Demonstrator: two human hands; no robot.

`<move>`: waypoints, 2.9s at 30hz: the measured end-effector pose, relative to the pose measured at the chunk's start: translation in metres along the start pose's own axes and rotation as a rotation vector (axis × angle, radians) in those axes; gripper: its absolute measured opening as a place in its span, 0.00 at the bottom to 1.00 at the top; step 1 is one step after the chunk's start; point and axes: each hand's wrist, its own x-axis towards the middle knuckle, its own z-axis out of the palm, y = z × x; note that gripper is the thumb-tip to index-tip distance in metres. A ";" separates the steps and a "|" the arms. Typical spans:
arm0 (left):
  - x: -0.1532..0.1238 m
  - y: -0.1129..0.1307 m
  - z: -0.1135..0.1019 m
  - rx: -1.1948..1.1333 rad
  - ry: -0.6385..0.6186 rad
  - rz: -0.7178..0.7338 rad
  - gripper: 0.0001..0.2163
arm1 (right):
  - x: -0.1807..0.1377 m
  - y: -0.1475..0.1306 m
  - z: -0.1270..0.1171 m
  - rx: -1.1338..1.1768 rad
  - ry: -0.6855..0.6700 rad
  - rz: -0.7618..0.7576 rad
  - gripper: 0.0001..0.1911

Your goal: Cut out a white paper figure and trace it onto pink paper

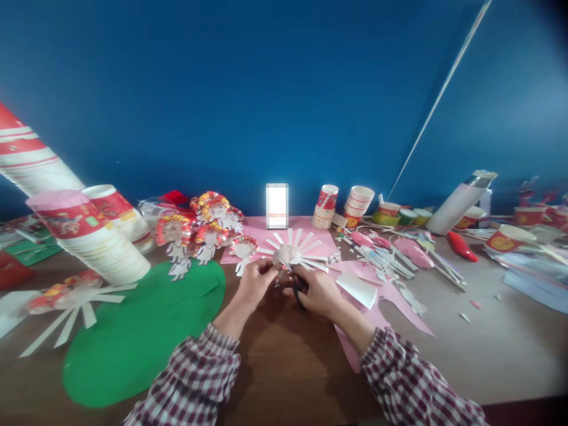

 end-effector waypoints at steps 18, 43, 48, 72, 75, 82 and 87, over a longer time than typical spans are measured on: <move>-0.009 0.021 0.005 -0.236 -0.017 -0.125 0.10 | 0.003 0.002 -0.008 0.856 -0.355 0.028 0.28; -0.010 0.018 0.003 -0.270 -0.042 -0.145 0.10 | -0.001 -0.004 -0.003 0.378 -0.100 -0.043 0.17; -0.010 0.019 0.004 -0.308 -0.052 -0.181 0.11 | -0.002 -0.005 -0.002 0.307 -0.058 -0.029 0.16; -0.018 0.023 0.014 -0.500 0.034 -0.330 0.11 | -0.002 -0.009 0.002 0.224 0.050 -0.053 0.11; -0.018 0.022 0.015 -0.526 0.033 -0.341 0.12 | -0.003 -0.009 0.003 0.217 0.066 -0.048 0.10; -0.021 0.025 0.020 -0.553 0.011 -0.317 0.16 | -0.002 -0.010 0.004 0.194 0.085 -0.031 0.11; -0.022 0.029 0.024 -0.522 0.023 -0.267 0.19 | -0.001 -0.008 0.004 0.155 0.107 -0.033 0.09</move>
